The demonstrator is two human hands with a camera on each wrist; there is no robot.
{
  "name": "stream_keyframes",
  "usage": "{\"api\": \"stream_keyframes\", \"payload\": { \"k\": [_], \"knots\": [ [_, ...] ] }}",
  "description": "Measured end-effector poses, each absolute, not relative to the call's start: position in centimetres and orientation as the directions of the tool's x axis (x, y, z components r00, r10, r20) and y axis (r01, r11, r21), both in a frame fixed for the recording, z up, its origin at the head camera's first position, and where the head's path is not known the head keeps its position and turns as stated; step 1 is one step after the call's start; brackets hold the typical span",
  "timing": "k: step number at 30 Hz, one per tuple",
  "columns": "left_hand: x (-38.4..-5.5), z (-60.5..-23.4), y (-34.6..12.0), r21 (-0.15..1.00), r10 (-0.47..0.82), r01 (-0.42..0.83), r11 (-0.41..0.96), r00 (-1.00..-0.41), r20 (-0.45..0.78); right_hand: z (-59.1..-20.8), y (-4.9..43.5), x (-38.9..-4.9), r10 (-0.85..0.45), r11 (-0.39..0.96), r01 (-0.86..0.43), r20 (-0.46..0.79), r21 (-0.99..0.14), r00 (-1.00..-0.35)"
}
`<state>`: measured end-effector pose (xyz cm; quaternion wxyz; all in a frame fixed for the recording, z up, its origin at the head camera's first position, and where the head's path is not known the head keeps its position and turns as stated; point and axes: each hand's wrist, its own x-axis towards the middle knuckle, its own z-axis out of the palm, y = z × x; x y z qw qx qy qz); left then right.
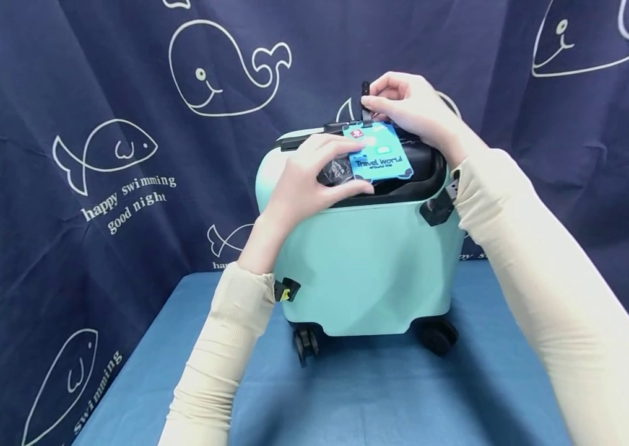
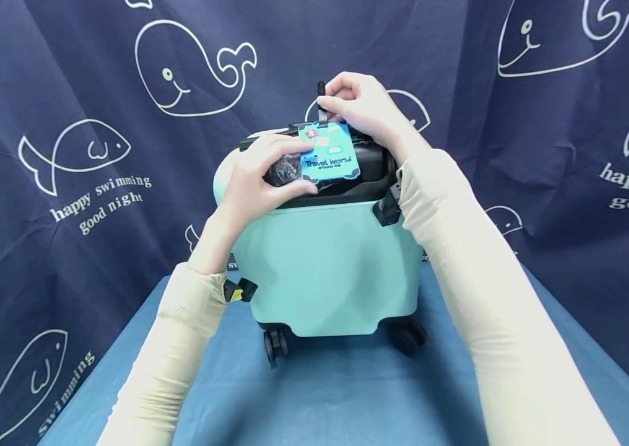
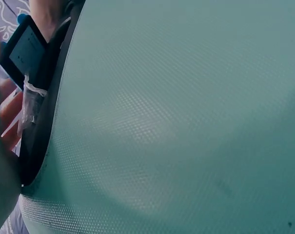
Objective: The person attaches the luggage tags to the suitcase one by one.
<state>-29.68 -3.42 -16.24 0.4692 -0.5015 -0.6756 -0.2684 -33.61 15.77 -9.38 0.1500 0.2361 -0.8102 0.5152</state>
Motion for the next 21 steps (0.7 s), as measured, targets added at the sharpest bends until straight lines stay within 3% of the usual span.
{"api": "stream_keyframes", "payload": {
  "k": [4, 11, 21],
  "knots": [
    [-29.65, -16.5, -3.43, -0.143, 0.458, 0.918, 0.37, -0.047, 0.888, -9.29, 15.79, -33.62, -0.222, 0.357, -0.515, 0.465, -0.78, -0.857],
    [-29.85, -16.77, -3.46, -0.116, 0.388, 0.929, 0.352, -0.032, 0.921, -9.3, 15.5, -33.91, -0.211, 0.364, -0.48, 0.432, -0.798, -0.877],
    [-29.92, -16.7, -3.89, -0.094, 0.33, 0.97, 0.223, 0.016, 0.944, -9.05, 15.16, -33.89, -0.184, 0.72, -0.397, 0.394, -0.569, -0.9]
  ]
}}
